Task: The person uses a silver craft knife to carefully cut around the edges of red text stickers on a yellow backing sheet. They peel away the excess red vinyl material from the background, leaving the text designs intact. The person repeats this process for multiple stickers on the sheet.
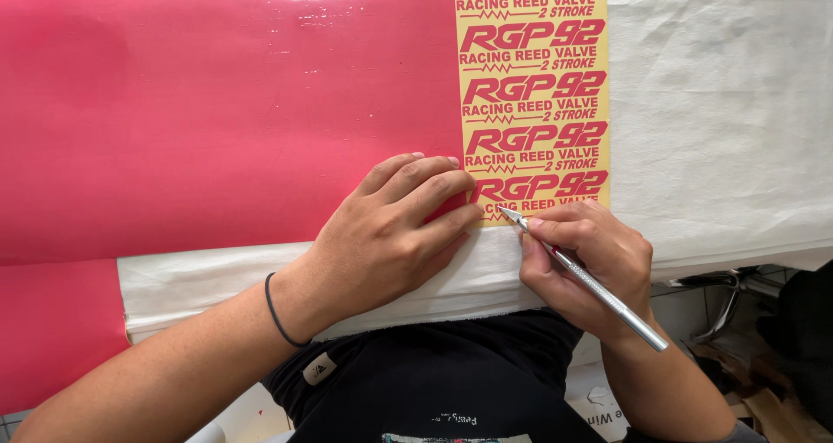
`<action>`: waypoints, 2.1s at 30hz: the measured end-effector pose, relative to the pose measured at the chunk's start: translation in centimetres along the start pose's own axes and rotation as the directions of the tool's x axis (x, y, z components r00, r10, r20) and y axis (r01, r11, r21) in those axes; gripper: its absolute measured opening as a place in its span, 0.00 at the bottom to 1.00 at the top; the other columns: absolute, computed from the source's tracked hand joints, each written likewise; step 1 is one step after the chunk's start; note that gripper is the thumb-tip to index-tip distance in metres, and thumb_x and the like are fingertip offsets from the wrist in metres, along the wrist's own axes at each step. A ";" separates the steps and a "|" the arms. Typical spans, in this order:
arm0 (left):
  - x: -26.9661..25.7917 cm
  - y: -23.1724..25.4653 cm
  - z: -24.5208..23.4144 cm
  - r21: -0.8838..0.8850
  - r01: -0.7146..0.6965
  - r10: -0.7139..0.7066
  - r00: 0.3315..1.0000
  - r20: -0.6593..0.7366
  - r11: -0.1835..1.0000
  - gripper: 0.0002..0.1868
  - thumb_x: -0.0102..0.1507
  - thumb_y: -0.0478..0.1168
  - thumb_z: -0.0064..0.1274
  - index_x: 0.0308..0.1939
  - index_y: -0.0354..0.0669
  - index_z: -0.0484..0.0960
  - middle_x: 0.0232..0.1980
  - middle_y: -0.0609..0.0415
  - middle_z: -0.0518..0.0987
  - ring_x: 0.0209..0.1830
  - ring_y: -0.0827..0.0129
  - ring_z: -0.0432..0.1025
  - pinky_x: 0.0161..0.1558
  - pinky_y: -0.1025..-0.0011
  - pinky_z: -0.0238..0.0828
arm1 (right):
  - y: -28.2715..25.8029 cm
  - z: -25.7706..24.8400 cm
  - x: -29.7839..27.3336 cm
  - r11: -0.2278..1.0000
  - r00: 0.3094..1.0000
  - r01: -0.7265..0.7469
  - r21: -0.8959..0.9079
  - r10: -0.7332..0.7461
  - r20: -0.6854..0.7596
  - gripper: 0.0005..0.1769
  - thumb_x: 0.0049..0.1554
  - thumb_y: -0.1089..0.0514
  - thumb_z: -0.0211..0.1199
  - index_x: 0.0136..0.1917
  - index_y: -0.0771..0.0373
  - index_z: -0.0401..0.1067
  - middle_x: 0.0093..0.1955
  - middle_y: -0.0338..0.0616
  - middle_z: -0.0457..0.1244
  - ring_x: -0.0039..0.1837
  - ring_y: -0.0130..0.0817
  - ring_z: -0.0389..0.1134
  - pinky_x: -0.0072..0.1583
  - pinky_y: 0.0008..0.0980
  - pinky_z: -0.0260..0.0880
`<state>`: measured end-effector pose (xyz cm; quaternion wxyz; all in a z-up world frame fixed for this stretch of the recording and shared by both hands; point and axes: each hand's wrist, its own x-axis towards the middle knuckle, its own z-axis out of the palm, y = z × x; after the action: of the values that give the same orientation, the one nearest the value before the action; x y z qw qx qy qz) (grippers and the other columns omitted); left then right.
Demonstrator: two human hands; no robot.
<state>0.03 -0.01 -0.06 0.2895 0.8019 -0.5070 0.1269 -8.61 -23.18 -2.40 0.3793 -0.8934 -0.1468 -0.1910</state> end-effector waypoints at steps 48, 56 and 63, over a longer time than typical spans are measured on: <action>-0.4 0.4 0.2 0.142 -0.022 0.003 0.991 0.135 0.990 0.15 0.71 0.36 0.44 0.61 0.49 0.77 0.60 0.46 0.73 0.62 0.52 0.70 0.66 0.56 0.62 | -0.1 0.0 -1.5 0.926 0.928 -0.280 0.253 0.328 -0.175 0.11 0.58 0.75 0.64 0.53 0.72 0.68 0.46 0.57 0.68 0.47 0.38 0.74 0.54 0.29 0.76; -0.5 0.3 0.9 0.120 -0.073 0.045 0.975 0.218 0.990 0.25 0.67 0.39 0.47 0.69 0.44 0.72 0.68 0.48 0.73 0.71 0.53 0.66 0.73 0.53 0.57 | 0.1 -1.0 -0.7 0.925 0.928 -0.301 0.231 0.340 -0.154 0.10 0.58 0.74 0.63 0.54 0.70 0.69 0.47 0.55 0.69 0.47 0.37 0.74 0.52 0.27 0.74; 0.1 0.7 0.7 0.062 -0.030 0.020 0.989 0.150 0.998 0.20 0.68 0.44 0.48 0.64 0.47 0.77 0.64 0.46 0.73 0.67 0.51 0.68 0.71 0.54 0.57 | 0.8 -0.2 -1.1 0.874 0.881 -0.361 0.325 0.434 -0.189 0.09 0.59 0.71 0.63 0.54 0.69 0.70 0.49 0.55 0.68 0.48 0.35 0.74 0.53 0.27 0.76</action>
<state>-0.60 -0.76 -0.35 0.2235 0.8116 -0.5329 0.0863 -9.33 -24.05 -3.27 0.5488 -0.8092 0.0659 -0.1992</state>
